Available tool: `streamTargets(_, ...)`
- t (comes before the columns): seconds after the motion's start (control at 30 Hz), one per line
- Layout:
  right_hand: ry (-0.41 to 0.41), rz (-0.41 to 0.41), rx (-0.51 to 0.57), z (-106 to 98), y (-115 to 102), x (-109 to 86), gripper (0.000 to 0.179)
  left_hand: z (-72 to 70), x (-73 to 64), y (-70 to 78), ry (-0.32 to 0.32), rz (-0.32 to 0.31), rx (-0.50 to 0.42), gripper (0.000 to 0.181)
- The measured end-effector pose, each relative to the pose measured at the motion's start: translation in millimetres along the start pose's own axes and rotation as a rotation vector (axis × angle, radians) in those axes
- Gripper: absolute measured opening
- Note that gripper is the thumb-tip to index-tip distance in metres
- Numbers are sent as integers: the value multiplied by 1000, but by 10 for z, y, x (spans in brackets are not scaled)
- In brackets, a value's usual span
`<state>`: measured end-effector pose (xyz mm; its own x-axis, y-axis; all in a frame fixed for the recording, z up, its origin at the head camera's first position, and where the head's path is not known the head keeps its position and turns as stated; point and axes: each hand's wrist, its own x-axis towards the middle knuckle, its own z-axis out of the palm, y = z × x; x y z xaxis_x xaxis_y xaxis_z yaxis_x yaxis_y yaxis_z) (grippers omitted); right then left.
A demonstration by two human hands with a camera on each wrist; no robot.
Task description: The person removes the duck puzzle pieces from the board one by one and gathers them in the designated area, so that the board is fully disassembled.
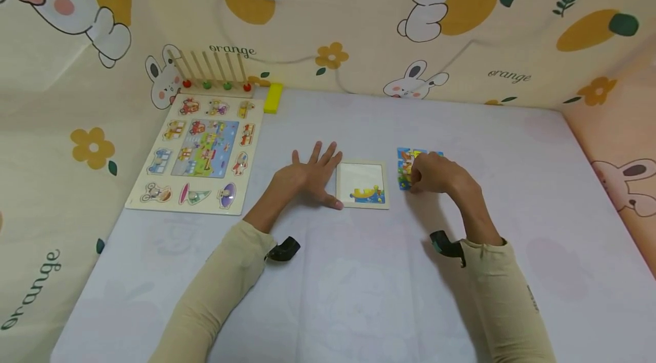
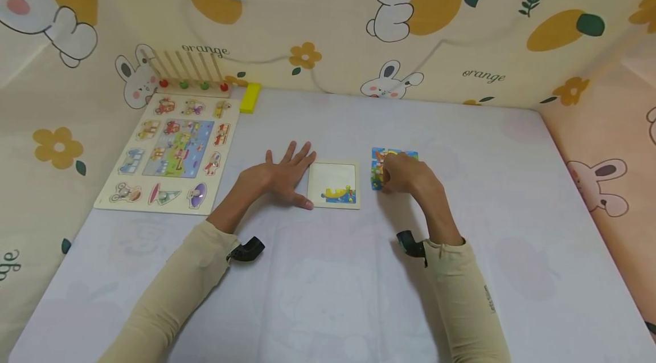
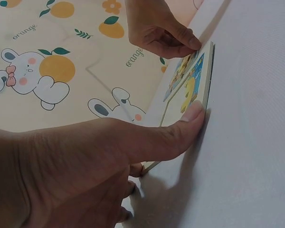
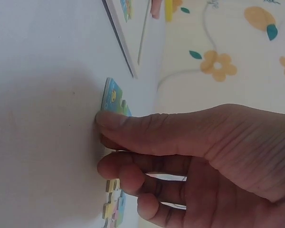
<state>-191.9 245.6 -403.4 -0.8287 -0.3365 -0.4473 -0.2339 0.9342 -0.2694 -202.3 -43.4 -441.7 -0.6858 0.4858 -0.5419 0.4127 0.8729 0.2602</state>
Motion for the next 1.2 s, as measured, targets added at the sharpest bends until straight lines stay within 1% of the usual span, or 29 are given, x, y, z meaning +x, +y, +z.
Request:
streamTargets(0.1, 9, 3, -6, 4, 5, -2, 9, -2, -4, 3, 1, -2, 4, 128)
streamTargets(0.23, 18, -14, -3, 3, 6, -6, 12, -13, -12, 11, 0, -3, 1, 128)
streamTargets(0.47, 16, -27, 11, 4, 7, 1, 7, -11, -6, -5, -1, 7, -13, 128)
streamTargets(0.73, 1, -13, 2, 18, 8, 20, 5, 11, 11, -22, -1, 11, -18, 128)
streamTargets(0.9, -8, -29, 2, 0, 7, -8, 4, 8, 4, -14, -4, 10, -12, 128)
streamTargets(1.03, 8, -31, -2, -42, -12, -45, 5, 2, -3, -4, -1, 9, -9, 128)
streamTargets(1.1, 21, -48, 2, -71, -44, -57, 7, 0, -3, 1, -1, 8, -7, 128)
streamTargets(1.2, 44, -112, 17, -99, -125, -54, 4, -1, -6, 2, -3, 4, -4, 128)
